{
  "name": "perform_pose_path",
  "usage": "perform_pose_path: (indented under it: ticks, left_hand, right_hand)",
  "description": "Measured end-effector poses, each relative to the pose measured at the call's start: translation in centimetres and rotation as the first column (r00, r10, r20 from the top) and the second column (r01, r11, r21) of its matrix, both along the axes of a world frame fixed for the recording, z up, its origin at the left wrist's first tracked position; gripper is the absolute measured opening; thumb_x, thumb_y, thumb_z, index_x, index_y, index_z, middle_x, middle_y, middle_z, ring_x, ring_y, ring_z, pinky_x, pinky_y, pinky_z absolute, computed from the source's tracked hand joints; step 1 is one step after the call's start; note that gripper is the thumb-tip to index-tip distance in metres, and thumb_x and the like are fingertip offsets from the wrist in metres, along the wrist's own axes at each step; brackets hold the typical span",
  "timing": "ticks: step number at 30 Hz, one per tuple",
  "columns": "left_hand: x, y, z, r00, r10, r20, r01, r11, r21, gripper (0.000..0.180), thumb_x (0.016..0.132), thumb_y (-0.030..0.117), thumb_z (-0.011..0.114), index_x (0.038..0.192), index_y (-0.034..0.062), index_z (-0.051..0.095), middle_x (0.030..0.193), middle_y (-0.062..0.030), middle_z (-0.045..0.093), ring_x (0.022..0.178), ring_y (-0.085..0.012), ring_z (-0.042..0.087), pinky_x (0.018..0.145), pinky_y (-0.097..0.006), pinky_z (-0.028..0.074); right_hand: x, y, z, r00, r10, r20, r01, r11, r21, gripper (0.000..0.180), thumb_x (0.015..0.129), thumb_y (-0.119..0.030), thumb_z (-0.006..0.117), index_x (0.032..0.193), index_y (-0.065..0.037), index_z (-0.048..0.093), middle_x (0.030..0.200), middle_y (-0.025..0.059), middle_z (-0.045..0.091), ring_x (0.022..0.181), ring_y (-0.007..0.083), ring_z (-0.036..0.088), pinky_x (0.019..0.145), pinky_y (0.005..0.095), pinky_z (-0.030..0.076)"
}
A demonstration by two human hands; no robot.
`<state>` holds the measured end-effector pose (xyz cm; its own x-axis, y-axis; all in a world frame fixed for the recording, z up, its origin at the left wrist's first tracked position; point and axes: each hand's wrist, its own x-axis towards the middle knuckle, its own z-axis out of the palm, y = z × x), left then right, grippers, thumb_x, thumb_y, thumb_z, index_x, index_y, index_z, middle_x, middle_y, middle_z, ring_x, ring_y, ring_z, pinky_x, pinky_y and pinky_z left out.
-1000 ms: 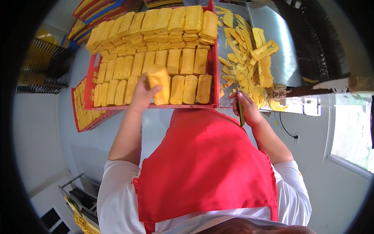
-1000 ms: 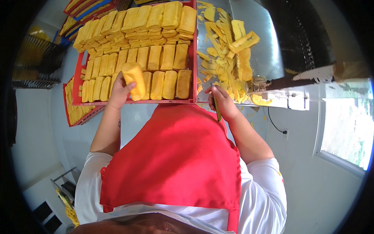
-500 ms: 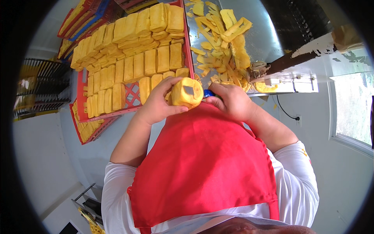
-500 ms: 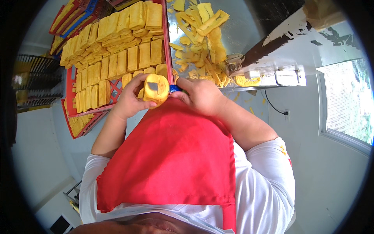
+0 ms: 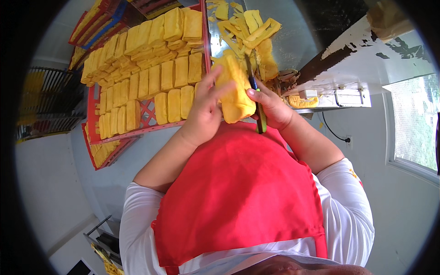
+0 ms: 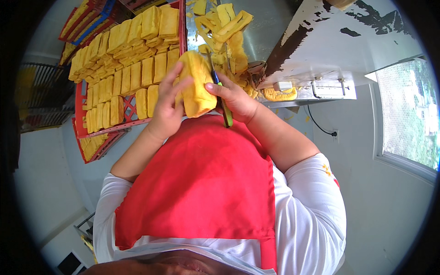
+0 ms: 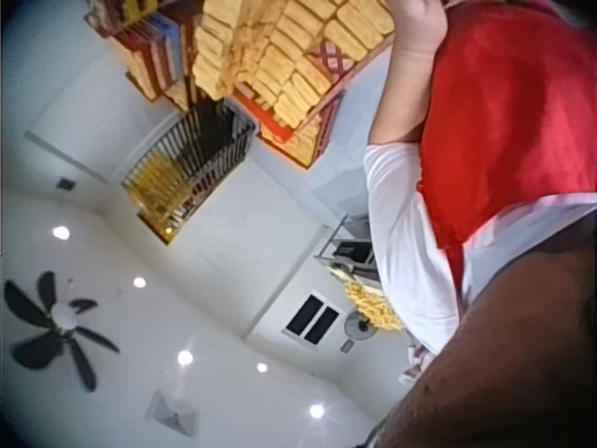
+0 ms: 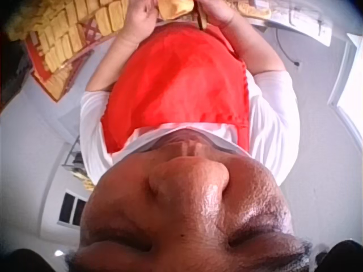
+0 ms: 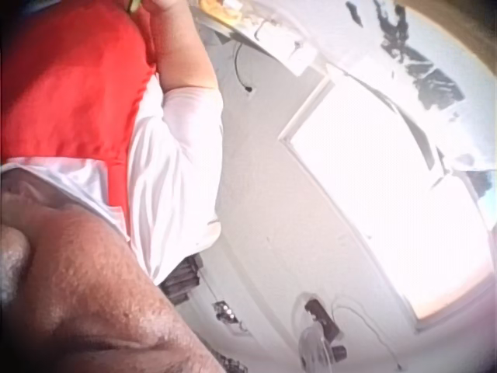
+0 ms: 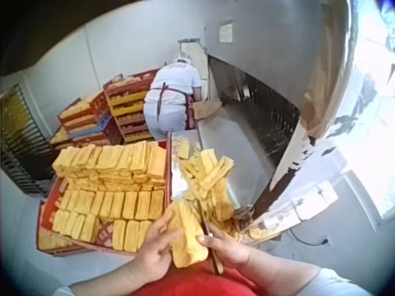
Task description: The person arranges yellow rectangular food blocks in a red crate, then uses a knife to trim the edges of each block one by one, placing the trimmed pieces on a metal table. The person continues trimming multiple blocks throughout the clip.
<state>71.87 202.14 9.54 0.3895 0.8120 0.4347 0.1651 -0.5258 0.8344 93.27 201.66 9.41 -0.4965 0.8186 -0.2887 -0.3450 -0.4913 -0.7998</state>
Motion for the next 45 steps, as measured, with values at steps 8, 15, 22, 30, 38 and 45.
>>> perform_pose_path:
  ticks: [8, 15, 22, 30, 38, 45]
  left_hand:
    - [-0.2, -1.1, 0.2, 0.952, 0.063, 0.300, 0.121, 0.823, -0.555, 0.072, 0.078, 0.013, 0.080, 0.136, 0.0018, 0.039, 0.125, -0.0071, 0.053, 0.117, -0.0167, 0.051, 0.101, -0.032, 0.043]
    - [-2.7, -1.6, 1.2, 0.982, 0.122, -0.143, -0.164, 0.927, -0.338, 0.080, 0.066, 0.006, 0.086, 0.133, 0.0020, 0.044, 0.125, -0.0097, 0.057, 0.118, -0.0216, 0.054, 0.103, -0.034, 0.042]
    - [-3.7, -3.1, 1.0, 0.994, 0.008, -0.109, -0.054, 0.901, -0.430, 0.079, 0.065, 0.006, 0.087, 0.132, 0.0007, 0.046, 0.125, -0.0099, 0.056, 0.117, -0.0201, 0.054, 0.102, -0.033, 0.042]
    - [-4.2, -4.0, 0.3, 0.977, -0.201, -0.076, 0.133, 0.846, -0.517, 0.080, 0.066, 0.016, 0.089, 0.132, 0.0024, 0.047, 0.124, -0.0078, 0.056, 0.116, -0.0175, 0.054, 0.101, -0.034, 0.042]
    - [-12.5, 0.4, -3.7, 0.922, 0.282, -0.266, -0.379, 0.798, -0.469, 0.076, 0.083, 0.015, 0.072, 0.146, 0.0053, 0.032, 0.131, -0.0158, 0.052, 0.116, -0.0258, 0.055, 0.099, -0.035, 0.045]
    - [-26.6, 3.6, -10.8, 0.340, 0.499, -0.797, -0.835, 0.550, -0.011, 0.076, 0.083, 0.023, 0.072, 0.147, 0.0122, 0.033, 0.138, -0.0200, 0.042, 0.124, -0.0361, 0.046, 0.102, -0.043, 0.041]
  right_hand:
    - [-0.9, -1.5, -1.1, 0.796, -0.303, 0.524, -0.223, 0.658, 0.719, 0.072, 0.085, -0.030, 0.074, 0.137, 0.002, 0.036, 0.121, 0.0208, 0.057, 0.107, 0.0292, 0.061, 0.091, 0.0384, 0.048]
    - [1.8, -1.4, 1.6, 0.748, -0.137, 0.649, -0.425, 0.652, 0.628, 0.039, 0.097, -0.035, 0.056, 0.119, -0.003, 0.050, 0.091, 0.0151, 0.061, 0.075, 0.0312, 0.063, 0.067, 0.0412, 0.049]
    - [0.7, -2.5, 3.5, 0.564, -0.151, 0.812, -0.661, 0.506, 0.554, 0.040, 0.094, -0.043, 0.055, 0.116, -0.009, 0.053, 0.083, 0.0225, 0.065, 0.080, 0.0440, 0.062, 0.069, 0.0516, 0.047]
    - [1.5, 0.1, -3.8, 0.466, -0.168, 0.869, -0.382, 0.847, 0.369, 0.040, 0.097, -0.041, 0.050, 0.107, -0.003, 0.055, 0.084, 0.0242, 0.065, 0.084, 0.0442, 0.061, 0.072, 0.0484, 0.046]
    - [3.3, -2.5, -8.0, 0.499, 0.212, 0.840, -0.274, 0.959, -0.080, 0.043, 0.099, -0.041, 0.051, 0.107, 0.001, 0.056, 0.066, 0.0088, 0.053, 0.057, 0.0161, 0.055, 0.054, 0.0353, 0.044]
    - [0.9, -2.7, -8.0, 0.390, 0.107, 0.915, -0.383, 0.922, 0.055, 0.046, 0.097, -0.040, 0.054, 0.116, 0.002, 0.055, 0.090, 0.0210, 0.064, 0.083, 0.0332, 0.063, 0.075, 0.0405, 0.048]
